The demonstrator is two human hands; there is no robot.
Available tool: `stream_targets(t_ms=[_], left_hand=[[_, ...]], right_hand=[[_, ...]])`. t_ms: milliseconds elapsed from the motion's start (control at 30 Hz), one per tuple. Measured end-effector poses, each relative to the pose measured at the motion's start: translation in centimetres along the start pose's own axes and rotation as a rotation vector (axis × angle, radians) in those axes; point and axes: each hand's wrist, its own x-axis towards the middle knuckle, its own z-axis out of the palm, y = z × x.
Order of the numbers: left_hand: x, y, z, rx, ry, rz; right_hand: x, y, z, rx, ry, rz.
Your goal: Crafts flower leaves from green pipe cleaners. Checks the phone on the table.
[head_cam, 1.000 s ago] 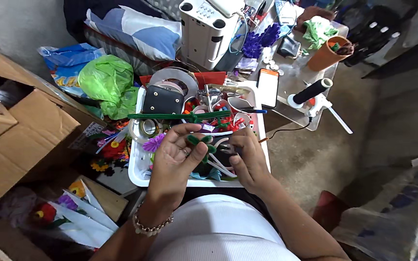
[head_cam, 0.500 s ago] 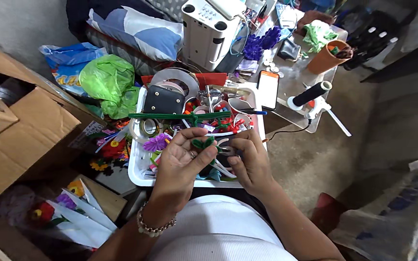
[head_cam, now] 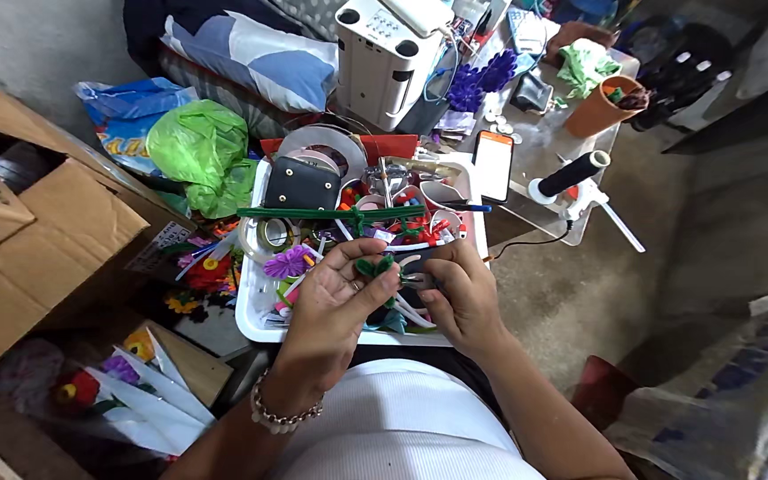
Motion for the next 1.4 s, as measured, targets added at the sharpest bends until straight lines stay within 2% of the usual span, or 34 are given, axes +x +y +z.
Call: stream_targets(t_ms=[267,533,667,1100,1400], left_hand=[[0.1,0.1,-0.1,0.003,0.009,-0.045],[0.9,0.3,-1.8,0.348,-0.119,0.212],[0.9,0.5,-1.5,0.216,-0.026,0.174],[0.5,0.2,-0.1,0.069,0.014,0.083],[0.3,-0.5,0.6,-0.012,0.065,0.078]], right_hand=[[0.1,0.2,0.1,-0.020,0.002,-0.017],[0.5,0.5,-0.5,0.180,-0.075,0.100],[0.1,0.8,-0.3,0.272,-0.102,0.111],[0.0,0.2,-0.4,0.110,-0.016,0.037],[-0.1,0.1,-0.2,0.026,0.016,0.033]])
